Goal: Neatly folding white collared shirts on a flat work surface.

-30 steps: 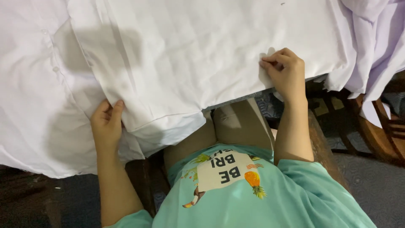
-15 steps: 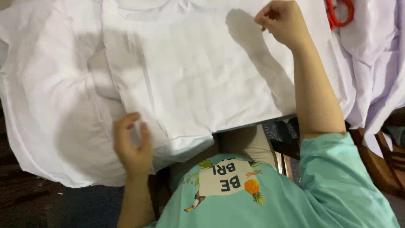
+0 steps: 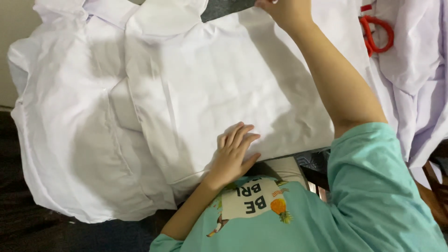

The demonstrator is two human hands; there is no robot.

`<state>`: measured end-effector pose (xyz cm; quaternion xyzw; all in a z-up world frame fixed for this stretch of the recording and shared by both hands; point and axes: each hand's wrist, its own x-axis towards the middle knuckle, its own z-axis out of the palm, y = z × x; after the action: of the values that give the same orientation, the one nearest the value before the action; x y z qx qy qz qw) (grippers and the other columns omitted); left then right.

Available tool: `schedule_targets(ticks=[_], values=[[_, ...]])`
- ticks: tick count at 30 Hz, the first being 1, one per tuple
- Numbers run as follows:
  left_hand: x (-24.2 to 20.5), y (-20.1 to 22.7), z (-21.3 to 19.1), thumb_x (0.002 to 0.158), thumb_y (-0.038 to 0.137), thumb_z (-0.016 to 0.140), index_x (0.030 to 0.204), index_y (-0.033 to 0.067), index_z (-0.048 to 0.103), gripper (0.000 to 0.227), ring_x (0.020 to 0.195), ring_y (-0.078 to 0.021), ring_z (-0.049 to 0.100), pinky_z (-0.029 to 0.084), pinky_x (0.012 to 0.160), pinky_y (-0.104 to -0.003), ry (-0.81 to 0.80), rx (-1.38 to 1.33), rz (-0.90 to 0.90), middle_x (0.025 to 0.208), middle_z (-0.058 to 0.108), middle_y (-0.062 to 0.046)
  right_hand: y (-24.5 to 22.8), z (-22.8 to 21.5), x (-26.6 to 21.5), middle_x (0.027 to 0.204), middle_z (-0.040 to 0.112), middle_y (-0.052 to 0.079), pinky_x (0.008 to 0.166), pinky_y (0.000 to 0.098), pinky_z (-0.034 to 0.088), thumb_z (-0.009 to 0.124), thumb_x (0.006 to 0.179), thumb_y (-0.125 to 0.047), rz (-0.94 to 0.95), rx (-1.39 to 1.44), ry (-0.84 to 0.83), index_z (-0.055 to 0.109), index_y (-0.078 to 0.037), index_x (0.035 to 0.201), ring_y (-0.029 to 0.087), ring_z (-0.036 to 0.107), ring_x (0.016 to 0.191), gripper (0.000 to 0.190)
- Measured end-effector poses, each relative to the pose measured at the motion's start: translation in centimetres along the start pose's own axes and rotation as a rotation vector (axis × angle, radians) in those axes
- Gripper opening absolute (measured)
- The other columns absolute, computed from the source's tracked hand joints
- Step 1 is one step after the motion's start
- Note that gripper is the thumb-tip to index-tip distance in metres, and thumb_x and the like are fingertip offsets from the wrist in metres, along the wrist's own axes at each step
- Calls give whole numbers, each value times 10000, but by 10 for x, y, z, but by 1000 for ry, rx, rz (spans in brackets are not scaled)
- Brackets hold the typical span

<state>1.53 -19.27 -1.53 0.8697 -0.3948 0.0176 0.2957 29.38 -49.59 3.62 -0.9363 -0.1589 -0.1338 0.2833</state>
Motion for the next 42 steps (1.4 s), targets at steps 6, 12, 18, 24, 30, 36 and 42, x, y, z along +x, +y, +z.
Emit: schedule_targets(ticks=[6,12,18,24,30,36,42], values=[[3,-2,-5,1002,436,621,1344,181,573,430,1465,-280,393,326,1090,-431,6,47,39,1490,519,-45,-8,-15,-95,1121,685,114,846,344,524,647,1000,-105,94,148,-402,740,-94,1293,239,680,856,308],[4,-1,-10,1000,377,608,1260,206,636,312,1474,-272,386,321,1078,-437,-40,-154,-46,1480,532,-14,23,7,-147,1042,554,57,961,347,499,786,917,-87,9,86,-276,798,-182,1205,248,539,1053,303],[3,-8,2,993,329,640,1198,203,691,246,1449,-269,416,296,1167,-485,8,-259,-63,1445,580,-4,27,21,-131,850,613,21,735,312,462,770,905,-73,-30,192,-224,747,-103,891,197,583,810,40],[2,-5,-5,1004,255,649,1174,174,706,197,1427,-248,474,302,1173,-449,61,-374,-82,1370,648,1,47,34,-45,949,694,144,742,399,491,506,877,-81,17,80,-225,644,-27,948,288,634,828,165],[-3,-18,7,980,195,696,1175,195,705,195,1358,-337,529,368,1139,-472,132,-449,-26,1330,666,-29,64,58,42,861,680,10,655,332,498,503,949,-49,103,295,-4,694,-155,919,166,644,723,221],[13,13,-86,1006,272,632,1190,-4,683,335,1262,-483,598,464,1051,-582,-365,-367,-62,1239,686,-268,78,110,79,788,731,41,678,404,501,799,929,-322,35,153,106,792,-208,933,283,706,771,115],[178,-99,-46,968,428,561,1273,205,671,394,1114,-378,682,528,844,-638,-115,308,-278,1169,721,-70,19,120,48,1037,747,-104,997,391,234,727,810,-557,189,209,34,774,-354,1044,173,681,1096,313]])
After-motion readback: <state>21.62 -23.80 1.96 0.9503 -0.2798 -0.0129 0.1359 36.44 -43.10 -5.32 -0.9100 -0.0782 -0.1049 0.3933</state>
